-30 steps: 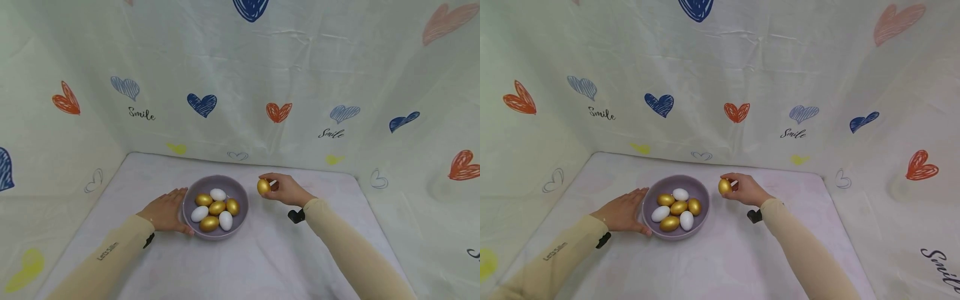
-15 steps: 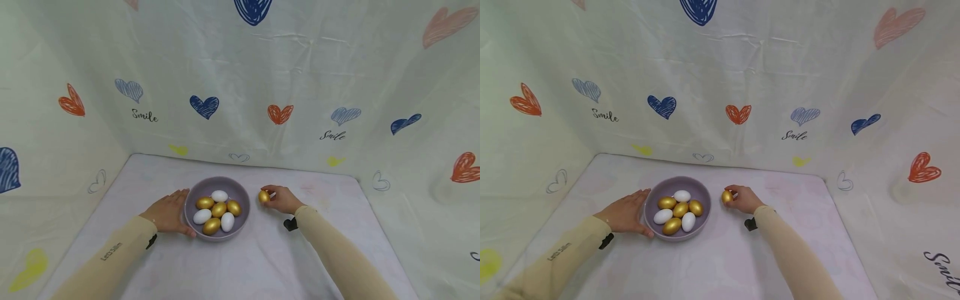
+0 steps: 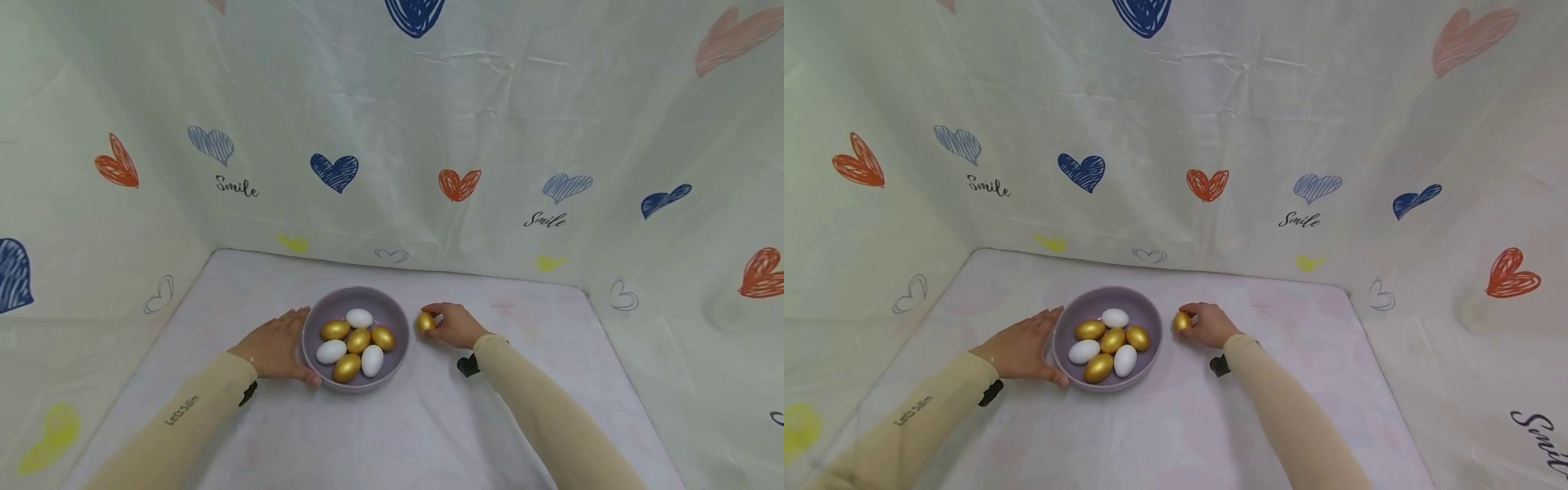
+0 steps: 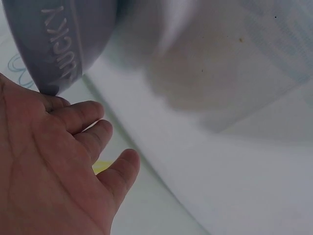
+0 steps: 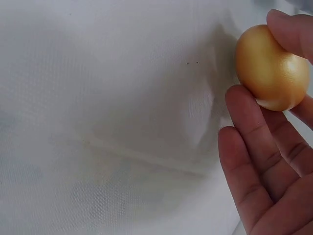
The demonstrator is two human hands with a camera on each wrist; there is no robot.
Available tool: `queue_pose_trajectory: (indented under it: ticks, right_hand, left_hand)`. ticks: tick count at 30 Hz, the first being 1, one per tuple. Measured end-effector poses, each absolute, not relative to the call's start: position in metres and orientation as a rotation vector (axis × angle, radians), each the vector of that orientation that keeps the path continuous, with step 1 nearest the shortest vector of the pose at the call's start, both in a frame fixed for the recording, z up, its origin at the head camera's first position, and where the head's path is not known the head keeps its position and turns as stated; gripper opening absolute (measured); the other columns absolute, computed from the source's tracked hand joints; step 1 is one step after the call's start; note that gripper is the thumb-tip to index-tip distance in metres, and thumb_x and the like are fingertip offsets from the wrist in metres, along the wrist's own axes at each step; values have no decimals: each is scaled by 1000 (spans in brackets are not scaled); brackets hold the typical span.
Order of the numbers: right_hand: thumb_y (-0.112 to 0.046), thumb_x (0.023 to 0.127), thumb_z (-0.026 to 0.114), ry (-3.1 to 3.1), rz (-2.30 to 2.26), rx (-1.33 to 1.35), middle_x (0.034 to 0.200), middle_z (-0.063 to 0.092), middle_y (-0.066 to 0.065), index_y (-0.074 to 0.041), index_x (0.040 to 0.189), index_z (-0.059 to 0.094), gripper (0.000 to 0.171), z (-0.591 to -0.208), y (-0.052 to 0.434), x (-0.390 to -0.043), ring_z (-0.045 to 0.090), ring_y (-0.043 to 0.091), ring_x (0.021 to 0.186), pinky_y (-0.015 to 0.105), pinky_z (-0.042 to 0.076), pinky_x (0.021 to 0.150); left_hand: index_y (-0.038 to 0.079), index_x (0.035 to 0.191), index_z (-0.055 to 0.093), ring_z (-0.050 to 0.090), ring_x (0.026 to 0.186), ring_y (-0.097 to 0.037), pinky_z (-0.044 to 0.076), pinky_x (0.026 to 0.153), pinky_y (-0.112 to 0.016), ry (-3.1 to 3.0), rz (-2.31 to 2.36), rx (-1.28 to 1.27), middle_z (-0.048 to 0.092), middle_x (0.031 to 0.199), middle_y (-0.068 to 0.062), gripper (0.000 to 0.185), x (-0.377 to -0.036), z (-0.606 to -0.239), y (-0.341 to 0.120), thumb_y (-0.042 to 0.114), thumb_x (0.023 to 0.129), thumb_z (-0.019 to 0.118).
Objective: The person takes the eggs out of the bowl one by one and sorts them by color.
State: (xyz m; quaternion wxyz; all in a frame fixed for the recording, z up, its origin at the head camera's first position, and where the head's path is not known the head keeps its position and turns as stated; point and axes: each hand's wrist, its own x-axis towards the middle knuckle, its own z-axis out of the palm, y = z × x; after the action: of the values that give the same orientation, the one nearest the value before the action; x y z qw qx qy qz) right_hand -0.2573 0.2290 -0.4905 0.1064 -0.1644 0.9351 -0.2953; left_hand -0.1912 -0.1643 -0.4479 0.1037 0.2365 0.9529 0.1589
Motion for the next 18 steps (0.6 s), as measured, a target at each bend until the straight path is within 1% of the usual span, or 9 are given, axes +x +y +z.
queue_pose_trajectory:
  ticks: [6,18]
  right_hand:
    - [-16,81,81,2736,-879,-529,112,66,5,-4,129,65,52,-491,228,-257,62,9,77,30,52,75]
    - [-16,83,81,2720,-856,-482,112,64,6,-4,131,63,53,-489,228,-258,62,11,79,29,52,74]
  left_hand:
    - [-11,151,26,31,140,-47,30,111,-57,2815,453,692,32,154,-29,139,-191,-447,-164,80,59,77]
    - [-11,151,26,31,140,-47,30,111,-57,2820,466,699,33,154,-28,138,-191,-447,-165,79,59,77]
